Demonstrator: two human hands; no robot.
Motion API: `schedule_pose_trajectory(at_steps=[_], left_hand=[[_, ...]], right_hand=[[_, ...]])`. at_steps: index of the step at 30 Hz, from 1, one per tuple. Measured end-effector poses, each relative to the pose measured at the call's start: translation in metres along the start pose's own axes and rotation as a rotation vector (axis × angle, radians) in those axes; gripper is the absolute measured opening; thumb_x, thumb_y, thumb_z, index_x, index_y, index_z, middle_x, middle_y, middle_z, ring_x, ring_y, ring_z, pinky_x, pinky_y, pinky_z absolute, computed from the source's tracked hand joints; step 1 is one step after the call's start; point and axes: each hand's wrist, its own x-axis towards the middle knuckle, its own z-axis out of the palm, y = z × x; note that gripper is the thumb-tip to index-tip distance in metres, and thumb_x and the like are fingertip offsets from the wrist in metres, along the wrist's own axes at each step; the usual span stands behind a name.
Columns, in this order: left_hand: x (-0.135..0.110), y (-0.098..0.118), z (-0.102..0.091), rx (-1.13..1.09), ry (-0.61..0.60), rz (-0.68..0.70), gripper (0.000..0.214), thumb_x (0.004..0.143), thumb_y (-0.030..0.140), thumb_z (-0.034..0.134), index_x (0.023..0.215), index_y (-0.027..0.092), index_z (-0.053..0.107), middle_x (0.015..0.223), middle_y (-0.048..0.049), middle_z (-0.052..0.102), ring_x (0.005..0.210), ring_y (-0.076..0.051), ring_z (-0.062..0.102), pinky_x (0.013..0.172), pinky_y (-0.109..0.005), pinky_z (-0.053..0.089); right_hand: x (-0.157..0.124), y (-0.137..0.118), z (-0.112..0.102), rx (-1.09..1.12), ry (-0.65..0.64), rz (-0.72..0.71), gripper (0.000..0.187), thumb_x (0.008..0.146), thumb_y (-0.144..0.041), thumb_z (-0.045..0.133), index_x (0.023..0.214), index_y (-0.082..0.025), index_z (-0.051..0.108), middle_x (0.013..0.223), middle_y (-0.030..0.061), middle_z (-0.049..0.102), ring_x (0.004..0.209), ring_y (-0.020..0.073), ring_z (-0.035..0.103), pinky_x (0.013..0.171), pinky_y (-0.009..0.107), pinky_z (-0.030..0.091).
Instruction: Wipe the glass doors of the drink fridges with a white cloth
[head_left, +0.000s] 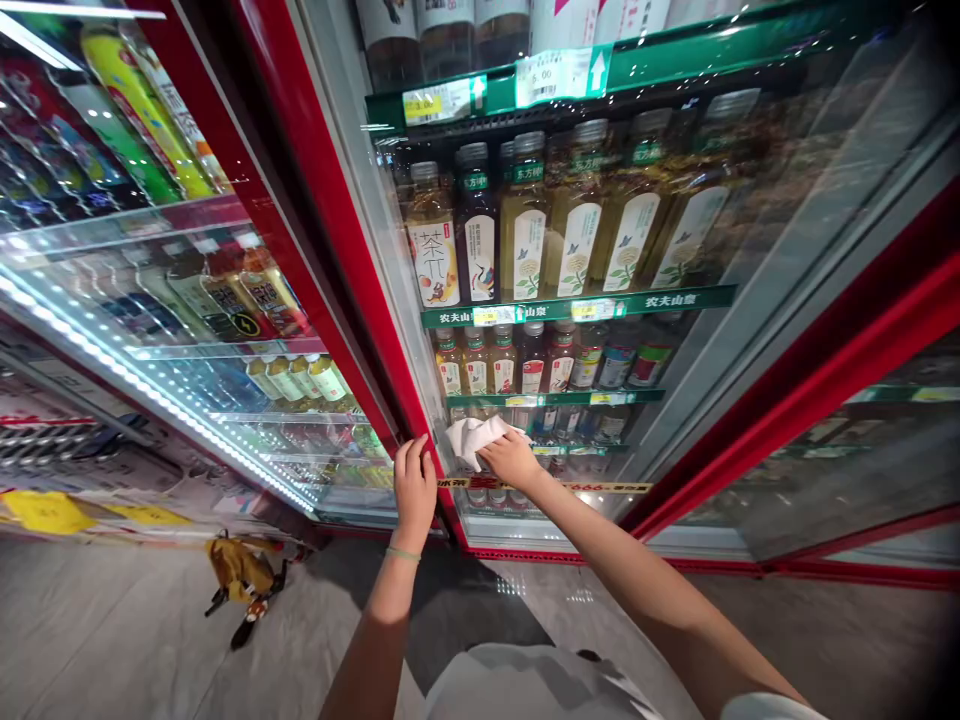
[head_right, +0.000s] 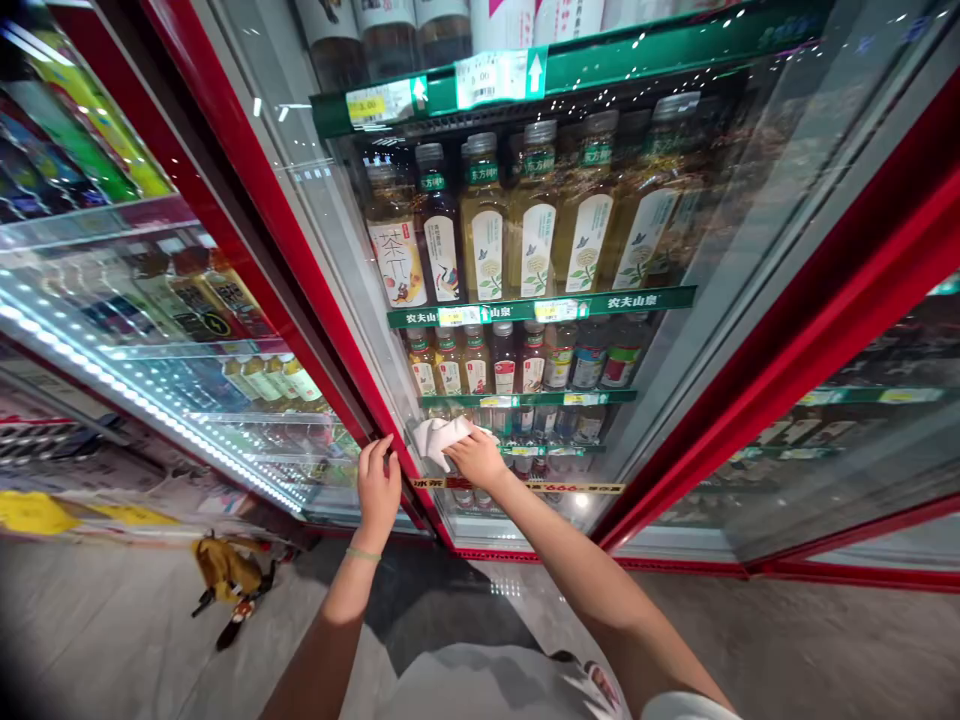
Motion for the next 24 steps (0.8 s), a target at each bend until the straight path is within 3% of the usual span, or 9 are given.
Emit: schedule_pose_trajectory(at_steps=[4,8,13,18,24], left_hand=[[-0.008,0.009,0.013,-0.036,-0.049,0.062,0.033,0.102,0.025,0.047,0.129,0.019,0.064,0.124,-0.0131,0.062,0.119,-0.022,0.062,0.105,-0.039,0.052],[-0.011,0.021,0.029,-0.052,-0.067,0.142,0.031,0.100,0.023,0.050,0.128,0.020,0.065,0.122,-0.0119,0.063,0.118,-0.022,0.062,0.105,-0.039,0.052],[-0.015,0.032,0.056,-0.051,-0.049,0.217,0.031,0.098,0.019,0.054,0.127,0.020,0.065,0.119,-0.0112,0.063,0.114,-0.021,0.063,0.101,-0.037,0.052],[-0.025,0.033,0.090,0.043,0.063,0.302,0.027,0.094,0.019,0.062,0.121,0.020,0.067,0.111,-0.0104,0.065,0.108,-0.022,0.063,0.099,-0.039,0.048],[-0.044,0.027,0.134,0.151,0.266,0.335,0.032,0.088,0.024,0.071,0.120,0.021,0.067,0.114,-0.0118,0.060,0.112,-0.025,0.060,0.103,-0.044,0.047]], right_hand=[[-0.062,0.054,0.006,-0.087,-0.050,0.159,0.036,0.103,-0.025,0.042,0.101,-0.020,0.078,0.093,0.0071,0.079,0.092,0.0217,0.067,0.093,0.038,0.043],[-0.139,0.117,0.001,-0.177,-0.067,0.320,0.038,0.100,-0.033,0.047,0.113,-0.014,0.078,0.105,0.0174,0.078,0.101,0.0306,0.067,0.095,0.046,0.042],[-0.214,0.178,0.003,-0.386,0.070,0.425,0.038,0.095,-0.032,0.053,0.126,-0.025,0.074,0.125,0.0135,0.073,0.120,0.0338,0.059,0.109,0.050,0.034],[-0.242,0.206,0.026,-0.513,0.221,0.414,0.039,0.092,-0.030,0.053,0.124,-0.025,0.075,0.123,0.0123,0.073,0.123,0.0341,0.057,0.111,0.051,0.034],[-0.238,0.214,0.066,-0.457,0.290,0.545,0.045,0.091,-0.031,0.044,0.122,-0.026,0.076,0.117,0.0147,0.075,0.118,0.0392,0.060,0.106,0.058,0.038]])
